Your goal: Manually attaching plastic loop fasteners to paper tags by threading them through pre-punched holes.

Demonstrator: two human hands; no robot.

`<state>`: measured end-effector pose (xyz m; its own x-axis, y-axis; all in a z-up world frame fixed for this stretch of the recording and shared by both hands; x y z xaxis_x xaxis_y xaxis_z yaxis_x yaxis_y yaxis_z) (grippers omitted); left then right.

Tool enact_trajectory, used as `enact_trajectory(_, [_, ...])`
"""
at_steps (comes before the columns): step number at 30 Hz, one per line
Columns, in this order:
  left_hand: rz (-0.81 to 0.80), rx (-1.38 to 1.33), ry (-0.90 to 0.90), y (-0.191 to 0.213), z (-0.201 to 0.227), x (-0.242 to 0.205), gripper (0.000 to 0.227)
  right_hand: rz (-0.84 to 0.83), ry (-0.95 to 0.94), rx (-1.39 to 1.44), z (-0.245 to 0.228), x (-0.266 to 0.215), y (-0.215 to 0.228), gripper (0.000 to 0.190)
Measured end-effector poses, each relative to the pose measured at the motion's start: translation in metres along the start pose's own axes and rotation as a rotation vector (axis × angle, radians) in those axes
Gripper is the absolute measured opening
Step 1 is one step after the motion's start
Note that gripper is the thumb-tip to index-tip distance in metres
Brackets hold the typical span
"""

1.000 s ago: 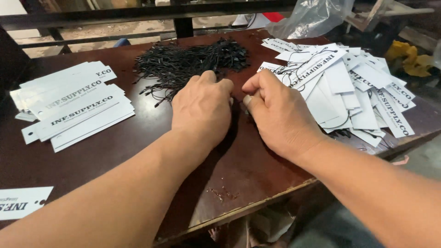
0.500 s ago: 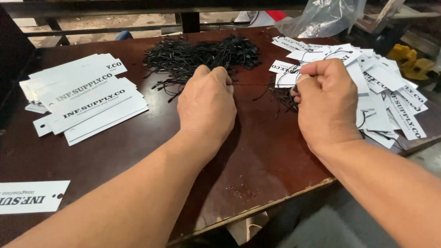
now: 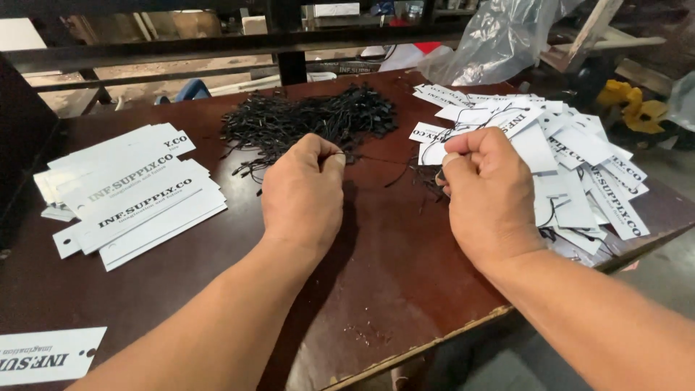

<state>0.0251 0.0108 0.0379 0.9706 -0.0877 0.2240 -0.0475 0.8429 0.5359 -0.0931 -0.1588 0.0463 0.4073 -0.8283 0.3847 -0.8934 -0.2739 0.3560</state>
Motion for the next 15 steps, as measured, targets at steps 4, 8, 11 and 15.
enact_trajectory(4, [-0.002,-0.032,0.051,0.002,0.001,0.0,0.018,-0.02,-0.045,-0.019,0.001,0.002,0.001,0.012])
enact_trajectory(8, [0.038,-0.086,0.043,-0.002,-0.006,0.004,0.016,0.062,-0.038,0.033,0.003,0.003,0.007,0.011])
enact_trajectory(11, [0.061,-0.118,0.056,0.002,-0.005,0.002,0.014,0.134,-0.046,0.079,0.012,0.009,0.005,0.013])
enact_trajectory(15, [0.059,-0.183,0.088,0.007,-0.002,-0.003,0.013,0.141,-0.039,0.093,0.012,0.007,0.006,0.013])
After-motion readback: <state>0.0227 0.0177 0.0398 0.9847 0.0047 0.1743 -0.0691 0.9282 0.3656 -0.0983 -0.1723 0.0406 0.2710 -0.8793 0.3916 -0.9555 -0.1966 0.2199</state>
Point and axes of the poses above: each hand's wrist, its own x-axis towards the middle knuckle, its own y-axis out of the back of the hand, z = x × y, the point moved 4 cm from there along x, towards the middle knuckle, and after that the axes turned 10 degrees about z, right-handed, at the moved point
